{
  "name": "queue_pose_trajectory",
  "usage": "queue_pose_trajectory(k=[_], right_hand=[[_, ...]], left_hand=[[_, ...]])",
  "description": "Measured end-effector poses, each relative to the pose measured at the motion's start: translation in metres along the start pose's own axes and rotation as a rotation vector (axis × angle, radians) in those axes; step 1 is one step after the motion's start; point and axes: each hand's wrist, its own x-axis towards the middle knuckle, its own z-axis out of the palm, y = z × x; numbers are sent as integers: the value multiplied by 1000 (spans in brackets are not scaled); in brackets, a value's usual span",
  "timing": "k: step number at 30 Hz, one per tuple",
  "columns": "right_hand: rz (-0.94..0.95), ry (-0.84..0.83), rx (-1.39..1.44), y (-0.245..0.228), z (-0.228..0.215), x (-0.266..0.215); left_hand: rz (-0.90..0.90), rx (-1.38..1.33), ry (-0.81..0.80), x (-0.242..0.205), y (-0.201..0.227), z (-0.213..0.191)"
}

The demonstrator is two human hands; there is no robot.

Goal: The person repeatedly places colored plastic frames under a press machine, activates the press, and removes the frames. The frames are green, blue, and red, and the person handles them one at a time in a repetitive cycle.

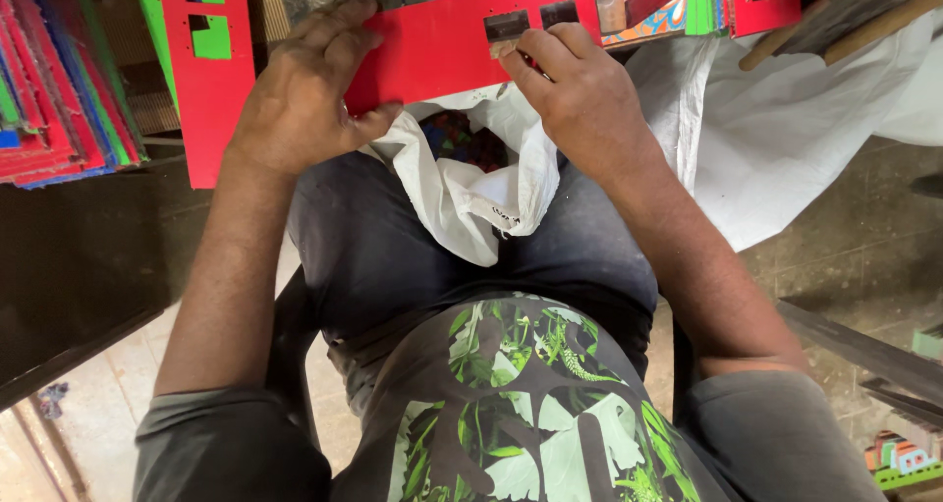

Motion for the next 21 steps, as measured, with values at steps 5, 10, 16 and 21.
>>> queue_pose_trajectory(k=[5, 10, 16, 21], right_hand=[[13, 21, 27, 0, 10, -4], [65, 112, 37, -5, 16, -3], [117, 150, 61, -5, 28, -8], [197, 167, 66, 17, 30, -10]], left_hand=[[-31, 211, 69, -13, 10, -8], [-241, 225, -2, -25, 27, -8], [-256, 135, 78, -30, 16, 16], [-234, 150, 142, -15, -1, 24]])
